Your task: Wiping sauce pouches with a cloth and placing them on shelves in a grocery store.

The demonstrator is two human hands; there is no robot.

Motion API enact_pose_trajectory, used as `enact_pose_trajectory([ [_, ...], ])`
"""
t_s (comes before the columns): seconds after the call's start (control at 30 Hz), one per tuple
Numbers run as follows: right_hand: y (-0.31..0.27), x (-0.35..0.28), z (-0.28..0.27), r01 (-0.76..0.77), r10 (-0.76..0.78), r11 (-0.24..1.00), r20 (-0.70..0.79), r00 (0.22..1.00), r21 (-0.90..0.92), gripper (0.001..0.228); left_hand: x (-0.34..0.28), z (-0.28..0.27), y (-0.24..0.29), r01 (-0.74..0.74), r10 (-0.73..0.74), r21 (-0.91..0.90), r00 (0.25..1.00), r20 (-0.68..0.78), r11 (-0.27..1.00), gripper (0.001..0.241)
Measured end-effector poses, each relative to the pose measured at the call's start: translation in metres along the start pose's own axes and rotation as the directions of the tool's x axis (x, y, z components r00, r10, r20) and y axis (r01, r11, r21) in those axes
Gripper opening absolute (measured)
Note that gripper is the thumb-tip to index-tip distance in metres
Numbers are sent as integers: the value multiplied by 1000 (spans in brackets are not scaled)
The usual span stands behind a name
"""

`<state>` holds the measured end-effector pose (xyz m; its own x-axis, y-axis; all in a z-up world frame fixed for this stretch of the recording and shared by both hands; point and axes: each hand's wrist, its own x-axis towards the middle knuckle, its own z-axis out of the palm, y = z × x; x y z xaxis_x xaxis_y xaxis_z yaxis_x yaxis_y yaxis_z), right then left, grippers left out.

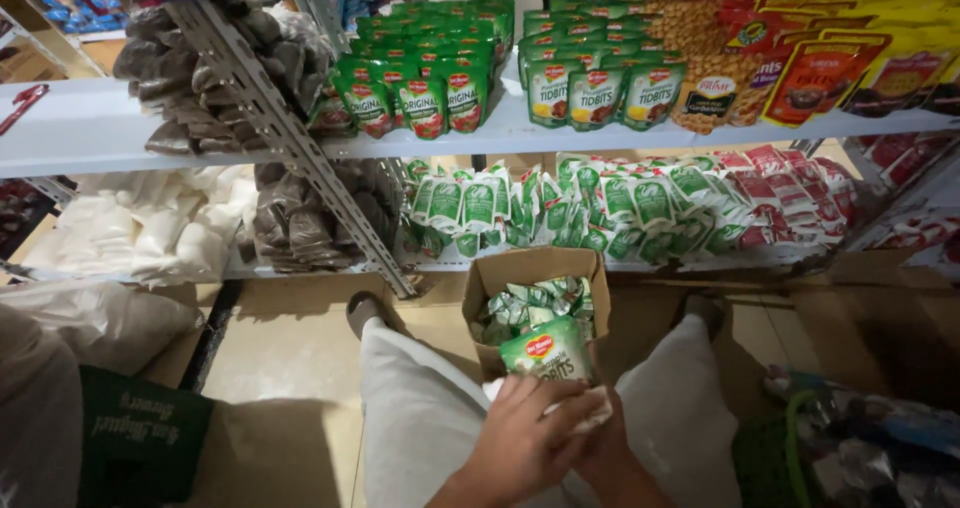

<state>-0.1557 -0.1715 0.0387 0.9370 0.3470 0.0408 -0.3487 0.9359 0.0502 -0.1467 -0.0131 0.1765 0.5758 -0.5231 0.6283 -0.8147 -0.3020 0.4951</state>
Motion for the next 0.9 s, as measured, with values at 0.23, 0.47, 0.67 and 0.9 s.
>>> enact_pose_trajectory([
  [0.23,12,11,27,75,-80,997,-214,974,-32,45,30,-7,-22,159,-147,182,986,-77,970,38],
  [0.47,-10,-3,-50,217,-286,950,-350,892,-224,39,15,-2,3,115,-115,-1,992,42,993,43],
  [0.67,-5,14,-52,220,-67,927,441,895,-305,41,16,-4,-26,-69,75,-45,987,142,997,32],
  [0.9,13,12,16,215,-263,952,-230,937,-216,47,9,8,-24,175,-159,123,979,-128,977,30],
])
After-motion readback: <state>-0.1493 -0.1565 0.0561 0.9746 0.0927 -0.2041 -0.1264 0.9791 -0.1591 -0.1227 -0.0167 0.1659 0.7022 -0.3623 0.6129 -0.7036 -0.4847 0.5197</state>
